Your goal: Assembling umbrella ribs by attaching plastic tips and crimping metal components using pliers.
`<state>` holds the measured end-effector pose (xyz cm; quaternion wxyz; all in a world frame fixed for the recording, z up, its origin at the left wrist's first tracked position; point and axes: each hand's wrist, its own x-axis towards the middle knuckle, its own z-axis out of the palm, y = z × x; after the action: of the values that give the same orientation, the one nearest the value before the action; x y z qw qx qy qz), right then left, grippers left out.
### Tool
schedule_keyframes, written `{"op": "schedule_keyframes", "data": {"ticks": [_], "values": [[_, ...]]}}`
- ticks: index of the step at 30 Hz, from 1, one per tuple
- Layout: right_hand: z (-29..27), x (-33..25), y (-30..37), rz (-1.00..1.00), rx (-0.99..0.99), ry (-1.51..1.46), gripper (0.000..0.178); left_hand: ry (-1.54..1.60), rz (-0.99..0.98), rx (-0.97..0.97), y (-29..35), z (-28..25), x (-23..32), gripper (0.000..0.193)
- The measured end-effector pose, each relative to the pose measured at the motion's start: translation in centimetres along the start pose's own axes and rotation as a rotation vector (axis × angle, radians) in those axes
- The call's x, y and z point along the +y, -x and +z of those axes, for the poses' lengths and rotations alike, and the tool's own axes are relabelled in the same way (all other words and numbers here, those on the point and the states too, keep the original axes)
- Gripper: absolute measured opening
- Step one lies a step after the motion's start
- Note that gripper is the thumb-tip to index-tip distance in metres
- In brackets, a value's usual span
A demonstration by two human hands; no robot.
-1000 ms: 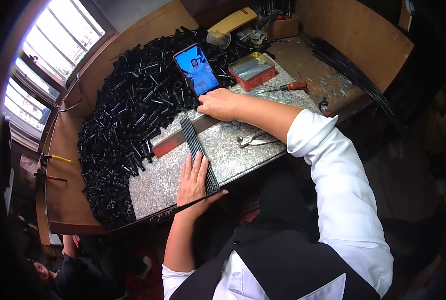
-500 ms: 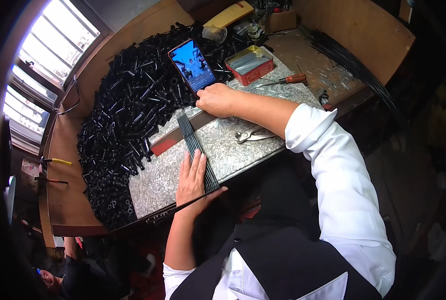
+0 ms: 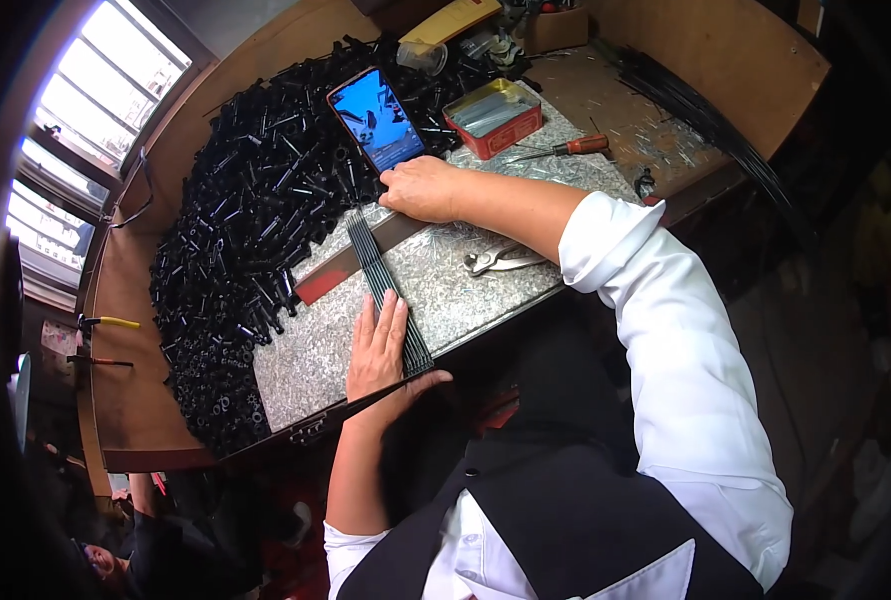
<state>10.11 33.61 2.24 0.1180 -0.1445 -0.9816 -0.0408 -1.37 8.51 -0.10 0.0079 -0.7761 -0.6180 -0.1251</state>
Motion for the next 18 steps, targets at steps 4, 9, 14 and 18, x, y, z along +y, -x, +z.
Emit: {"op": "schedule_keyframes", "data": {"ticks": [4, 9, 14, 18], "values": [[0.2, 0.3, 0.0, -0.003, 0.078, -0.058, 0.017, 0.007, 0.007, 0.021, 0.1, 0.0, 0.0, 0.102], [0.3, 0.8, -0.2, -0.008, 0.058, -0.086, 0.012, -0.003, 0.003, 0.020, 0.0, 0.2, 0.1, 0.100], [0.5, 1.1, -0.7, -0.049, 0.093, -0.094, 0.014, -0.014, -0.008, 0.010, 0.1, 0.1, 0.0, 0.102], [0.2, 1.0, -0.8, -0.063, 0.103, -0.088, 0.015, -0.001, -0.018, 0.007, 0.0, -0.1, 0.1, 0.104]]}}
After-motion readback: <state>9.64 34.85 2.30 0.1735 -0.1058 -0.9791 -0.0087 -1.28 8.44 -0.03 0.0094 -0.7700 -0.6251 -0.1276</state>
